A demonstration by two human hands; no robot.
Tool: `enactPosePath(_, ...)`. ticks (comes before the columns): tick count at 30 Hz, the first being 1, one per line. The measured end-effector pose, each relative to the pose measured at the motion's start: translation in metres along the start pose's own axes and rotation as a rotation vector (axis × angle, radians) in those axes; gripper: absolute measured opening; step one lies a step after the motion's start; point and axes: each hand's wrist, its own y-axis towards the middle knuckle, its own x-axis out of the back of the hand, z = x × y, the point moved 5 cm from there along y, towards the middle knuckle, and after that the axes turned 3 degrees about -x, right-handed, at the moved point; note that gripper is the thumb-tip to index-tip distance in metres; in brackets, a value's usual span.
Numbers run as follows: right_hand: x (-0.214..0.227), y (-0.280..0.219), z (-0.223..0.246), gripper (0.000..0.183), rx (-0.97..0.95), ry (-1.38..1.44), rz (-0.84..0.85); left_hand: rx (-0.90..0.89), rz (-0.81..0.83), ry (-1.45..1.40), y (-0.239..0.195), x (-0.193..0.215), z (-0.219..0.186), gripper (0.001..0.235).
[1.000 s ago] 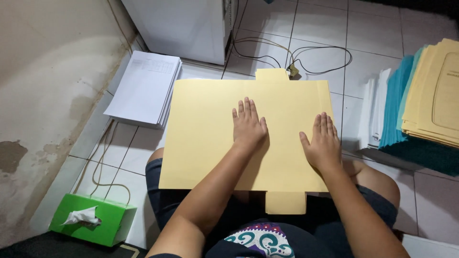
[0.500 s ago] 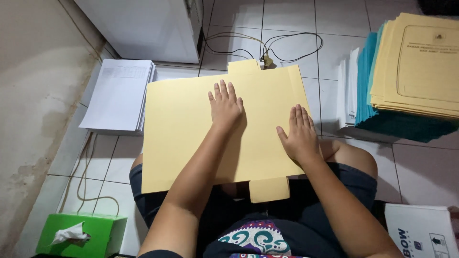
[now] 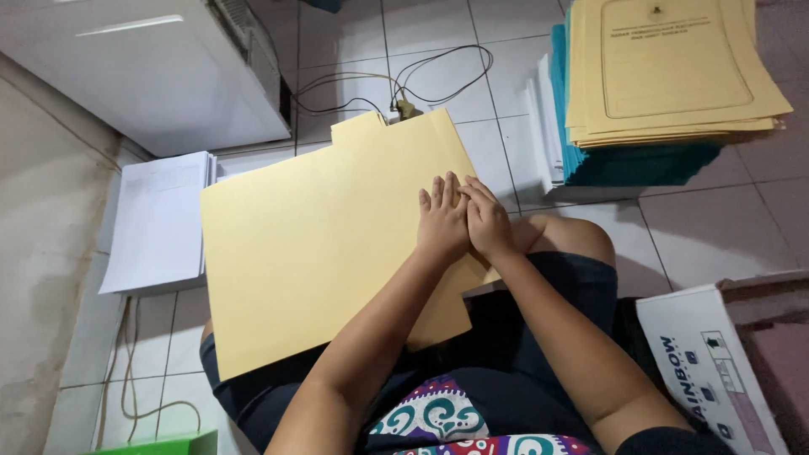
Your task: The person sits on the floor and repeatedly folds yellow file folders. They open each folder, fold the top and bottom flaps inward, and press the flaps flat with their hands before placing the folder aside.
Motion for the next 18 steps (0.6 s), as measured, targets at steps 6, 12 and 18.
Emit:
enactPosePath(6, 0.096, 0.007, -0.008, 0.032, 0.123, -0.126, -0.237, 0.091, -0.174, 0.099, 0.039, -0.022, -0.015, 0.072)
enactPosePath(12, 0.210, 0.054, -0.012, 0.023, 0.229, -0.608, -0.445, 0.036, -0.377, 0.119, 0.111, -0.021, -0.046, 0.031)
enactPosePath(18, 0.208, 0.097, -0.065, 0.049, 0.099, -0.930, -0.299, -0.257, -0.294, -0.090, 0.162, 0.010, -0.123, 0.066)
